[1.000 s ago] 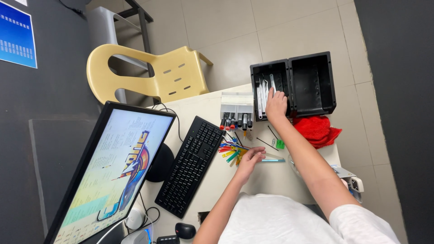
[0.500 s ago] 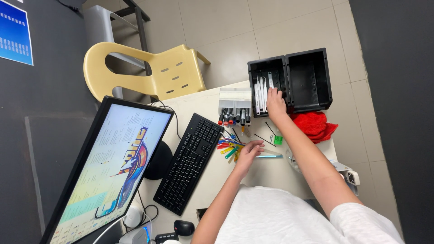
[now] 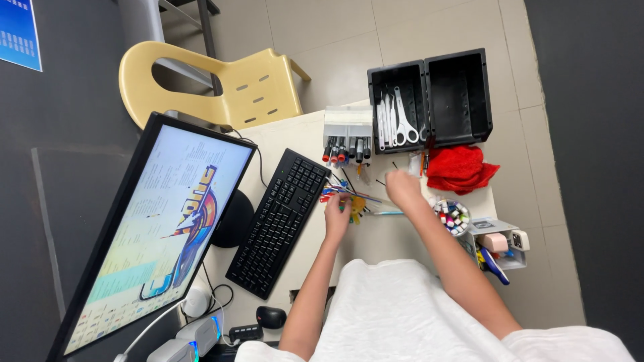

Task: The person organizes a cluttered desk by sorting various items into containers. They place pens, scissors, and other stationery into a small white organizer and a black case. The person also wipes the desk surface with a red cloth and moves a calculator and a small figurine to different locations.

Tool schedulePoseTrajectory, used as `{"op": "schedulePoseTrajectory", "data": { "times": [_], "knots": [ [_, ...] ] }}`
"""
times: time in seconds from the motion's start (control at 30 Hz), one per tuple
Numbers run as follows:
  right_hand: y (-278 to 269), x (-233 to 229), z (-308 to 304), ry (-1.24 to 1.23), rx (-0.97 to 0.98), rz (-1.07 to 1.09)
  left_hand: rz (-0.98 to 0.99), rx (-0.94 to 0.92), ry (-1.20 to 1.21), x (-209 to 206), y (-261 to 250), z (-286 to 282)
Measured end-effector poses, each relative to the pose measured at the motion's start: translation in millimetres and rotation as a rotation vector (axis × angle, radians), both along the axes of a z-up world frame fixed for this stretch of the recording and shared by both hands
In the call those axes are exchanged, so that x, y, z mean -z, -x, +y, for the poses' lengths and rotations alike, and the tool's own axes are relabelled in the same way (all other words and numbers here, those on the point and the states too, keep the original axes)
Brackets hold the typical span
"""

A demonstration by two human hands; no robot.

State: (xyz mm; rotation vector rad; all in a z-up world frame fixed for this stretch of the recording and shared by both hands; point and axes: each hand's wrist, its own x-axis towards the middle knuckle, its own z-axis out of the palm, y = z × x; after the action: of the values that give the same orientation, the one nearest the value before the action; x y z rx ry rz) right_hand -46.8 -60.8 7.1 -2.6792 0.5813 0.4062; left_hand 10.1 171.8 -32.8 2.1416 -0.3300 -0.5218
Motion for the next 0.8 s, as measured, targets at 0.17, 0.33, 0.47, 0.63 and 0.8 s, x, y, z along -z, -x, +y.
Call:
{"op": "schedulePoseTrajectory", "data": {
  "times": [0.17, 0.33, 0.47, 0.63, 0.8],
  "knots": [
    [50, 52, 63, 0.042, -0.116, 0.018, -0.252, 0.232, -0.258, -87, 19, -13],
    [72, 30, 78, 0.215, -0.164, -0.225, -0.240, 0.330, -0.377, -55, 32, -5],
    [75, 9, 65, 0.179, -0.152, -0.294, -0.193, 0.357, -0.311, -54, 35, -5],
    [42, -57, 20, -0.043, 0.130, -0.246, -0.070, 0.292, -0.153, -60, 29, -18],
    [-19, -71, -44, -0.117, 0.365, -0.409, -0.072, 0.272, 0.067, -42, 23, -41]
  ]
}}
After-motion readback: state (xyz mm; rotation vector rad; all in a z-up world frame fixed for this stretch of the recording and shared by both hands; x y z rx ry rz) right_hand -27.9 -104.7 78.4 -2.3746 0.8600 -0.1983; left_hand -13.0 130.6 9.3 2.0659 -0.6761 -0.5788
